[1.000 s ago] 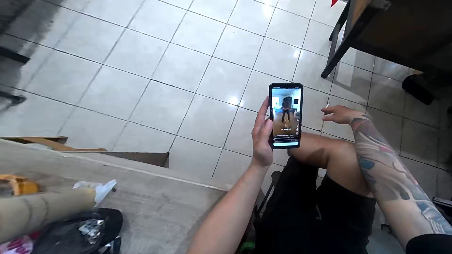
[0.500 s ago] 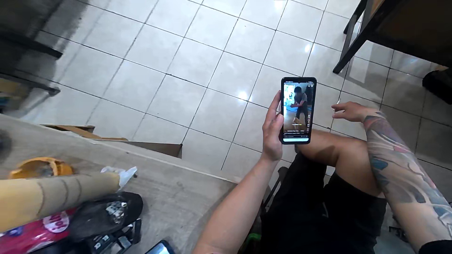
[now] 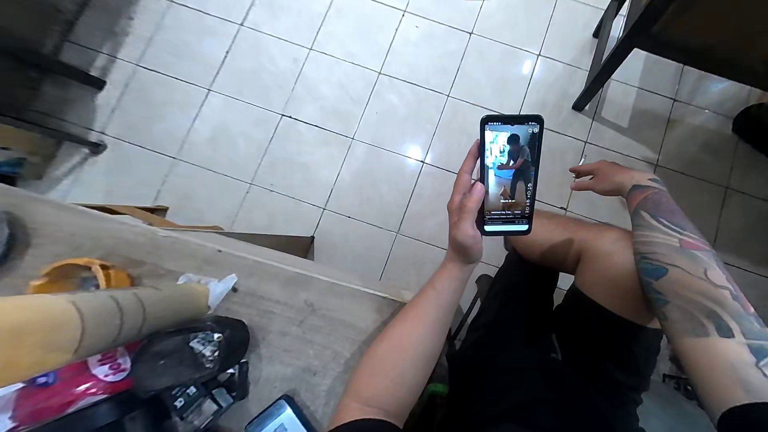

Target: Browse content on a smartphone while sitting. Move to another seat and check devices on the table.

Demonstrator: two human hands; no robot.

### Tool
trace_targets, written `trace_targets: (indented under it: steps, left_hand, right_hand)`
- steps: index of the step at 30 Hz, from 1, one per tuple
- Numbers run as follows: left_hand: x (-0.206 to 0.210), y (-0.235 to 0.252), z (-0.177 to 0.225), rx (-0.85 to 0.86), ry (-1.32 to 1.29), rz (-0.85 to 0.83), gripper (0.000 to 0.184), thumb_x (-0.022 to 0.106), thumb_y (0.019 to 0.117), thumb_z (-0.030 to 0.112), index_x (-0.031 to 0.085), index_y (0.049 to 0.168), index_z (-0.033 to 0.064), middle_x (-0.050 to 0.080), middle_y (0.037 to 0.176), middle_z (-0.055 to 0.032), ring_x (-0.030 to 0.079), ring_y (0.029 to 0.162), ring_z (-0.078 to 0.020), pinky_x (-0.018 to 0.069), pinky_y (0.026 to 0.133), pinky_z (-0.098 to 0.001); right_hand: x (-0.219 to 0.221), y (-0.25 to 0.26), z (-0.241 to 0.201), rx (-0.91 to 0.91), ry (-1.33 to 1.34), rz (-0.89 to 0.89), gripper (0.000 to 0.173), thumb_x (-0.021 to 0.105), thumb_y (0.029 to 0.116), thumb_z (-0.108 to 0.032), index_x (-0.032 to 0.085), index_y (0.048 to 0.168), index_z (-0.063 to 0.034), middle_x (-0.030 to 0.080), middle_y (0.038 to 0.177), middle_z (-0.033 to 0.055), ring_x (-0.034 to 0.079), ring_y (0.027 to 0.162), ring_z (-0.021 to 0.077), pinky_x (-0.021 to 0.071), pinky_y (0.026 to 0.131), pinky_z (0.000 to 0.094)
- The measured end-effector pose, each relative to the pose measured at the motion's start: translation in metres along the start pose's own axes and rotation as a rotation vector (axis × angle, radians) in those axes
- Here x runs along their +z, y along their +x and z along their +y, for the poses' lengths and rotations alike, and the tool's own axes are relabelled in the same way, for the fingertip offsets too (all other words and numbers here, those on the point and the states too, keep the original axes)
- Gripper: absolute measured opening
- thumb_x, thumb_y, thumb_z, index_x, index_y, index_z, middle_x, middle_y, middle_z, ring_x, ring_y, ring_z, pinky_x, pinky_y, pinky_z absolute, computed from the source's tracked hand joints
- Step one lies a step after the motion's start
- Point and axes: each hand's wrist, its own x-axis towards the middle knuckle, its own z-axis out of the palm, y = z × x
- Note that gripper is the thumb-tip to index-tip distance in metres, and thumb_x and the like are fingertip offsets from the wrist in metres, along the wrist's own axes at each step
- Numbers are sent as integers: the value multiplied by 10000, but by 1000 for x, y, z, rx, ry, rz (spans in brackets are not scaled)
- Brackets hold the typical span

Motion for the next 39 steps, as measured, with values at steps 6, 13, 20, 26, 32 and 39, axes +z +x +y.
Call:
trace_targets:
  steps: [6, 13, 20, 26, 32, 39]
  left_hand:
    - [1, 0, 1, -2, -8, 9, 597, 253, 1044, 316, 208, 1634, 238, 574, 1419, -120, 661, 1116, -220, 591, 880, -416]
    - [1, 1, -1, 35, -15, 0, 601, 248, 1032, 280, 230, 1628, 207, 566, 1428, -127, 653, 1135, -230, 587, 891, -423]
    - [1, 1, 0, 11, -10, -2, 604, 249, 1037, 308, 204, 1635, 238, 579, 1406, -131, 662, 1107, -229, 591, 876, -421]
    - [1, -2, 0, 23, -24, -10, 591, 238, 1046, 328, 214, 1631, 245, 584, 1394, -117, 673, 1073, -214, 602, 836, -406]
    - [0, 0, -1, 16, -17, -12, 601, 239, 1041, 318, 205, 1636, 241, 571, 1421, -133, 657, 1133, -240, 591, 887, -436]
    - [1, -1, -1, 14, -42, -20, 598, 247, 1045, 335, 202, 1635, 249, 554, 1434, -127, 658, 1119, -233, 593, 877, -430]
  right_hand:
    - [-3, -5, -5, 25, -2, -11, 604, 666, 1007, -360, 502, 1514, -76, 601, 1430, 182, 545, 1349, 389, 400, 1115, 626]
    - [-1, -3, -4, 18, -1, -7, 595, 674, 1006, -338, 507, 1508, -65, 594, 1435, 192, 542, 1354, 390, 405, 1121, 610]
    - [-2, -4, -5, 23, -5, -17, 598, 675, 1005, -339, 505, 1511, -69, 600, 1428, 192, 535, 1358, 388, 380, 1133, 617]
    - [0, -3, -5, 29, 8, -7, 584, 676, 1005, -329, 514, 1501, -66, 606, 1416, 192, 555, 1337, 385, 410, 1116, 615]
    - [0, -2, -3, 16, 5, -13, 596, 684, 1000, -333, 511, 1505, -69, 602, 1423, 190, 551, 1343, 384, 407, 1121, 610]
    - [0, -2, -3, 21, -9, -14, 601, 674, 1005, -347, 504, 1510, -69, 603, 1424, 182, 549, 1347, 376, 402, 1129, 604]
